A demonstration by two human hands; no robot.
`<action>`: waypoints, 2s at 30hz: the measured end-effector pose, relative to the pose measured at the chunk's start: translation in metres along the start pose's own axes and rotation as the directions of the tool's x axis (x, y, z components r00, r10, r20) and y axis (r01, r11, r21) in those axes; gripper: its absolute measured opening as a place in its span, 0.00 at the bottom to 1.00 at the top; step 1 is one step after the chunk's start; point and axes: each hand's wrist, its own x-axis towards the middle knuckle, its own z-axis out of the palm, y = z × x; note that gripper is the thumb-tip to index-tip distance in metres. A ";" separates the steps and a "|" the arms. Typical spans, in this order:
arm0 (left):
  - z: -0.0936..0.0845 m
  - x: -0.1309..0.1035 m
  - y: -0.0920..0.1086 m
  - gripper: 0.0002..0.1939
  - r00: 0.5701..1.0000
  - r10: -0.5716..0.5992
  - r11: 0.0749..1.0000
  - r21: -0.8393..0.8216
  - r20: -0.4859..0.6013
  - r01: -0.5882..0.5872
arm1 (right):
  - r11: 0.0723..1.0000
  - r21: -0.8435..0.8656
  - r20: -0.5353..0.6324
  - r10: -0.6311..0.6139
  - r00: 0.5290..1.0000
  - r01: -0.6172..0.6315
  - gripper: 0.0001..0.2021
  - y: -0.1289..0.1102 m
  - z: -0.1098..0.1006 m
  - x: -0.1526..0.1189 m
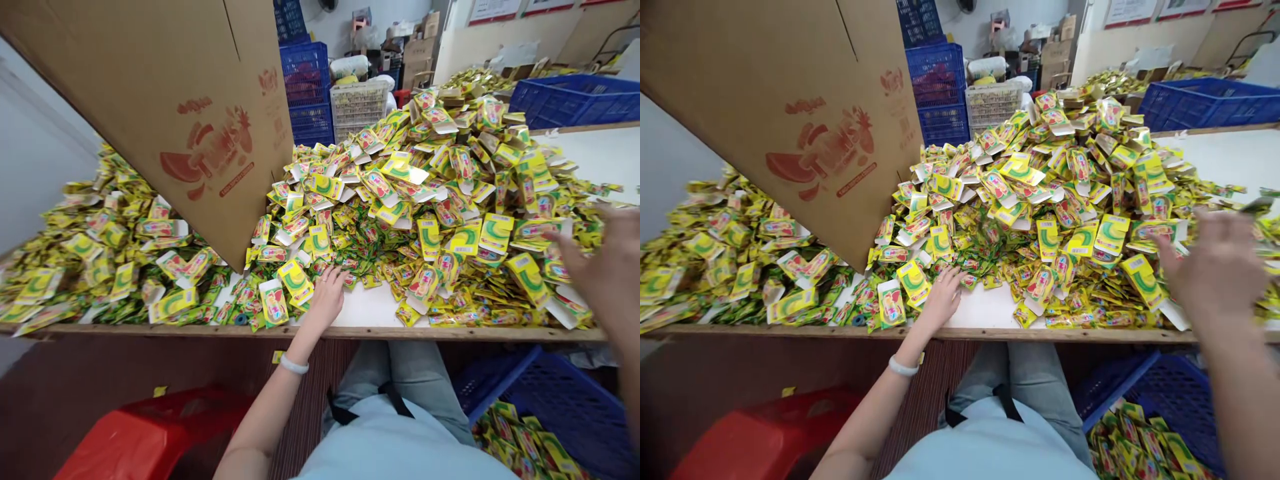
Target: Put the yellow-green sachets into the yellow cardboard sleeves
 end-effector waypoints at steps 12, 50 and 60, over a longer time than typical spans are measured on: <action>0.007 0.012 -0.025 0.19 0.910 -0.411 0.646 -0.686 0.058 0.336 | 0.774 0.586 0.510 -0.582 0.634 0.240 0.11 -0.200 0.117 -0.096; -0.088 0.029 -0.063 0.21 0.980 0.000 1.000 0.023 0.198 -0.004 | 0.349 0.718 0.689 -0.479 0.544 -0.602 0.17 -0.157 0.097 -0.097; -0.037 0.019 0.050 0.23 0.902 -0.076 0.395 -0.818 0.425 0.418 | 0.022 0.944 0.305 -0.439 0.845 -0.329 0.08 -0.210 0.056 -0.037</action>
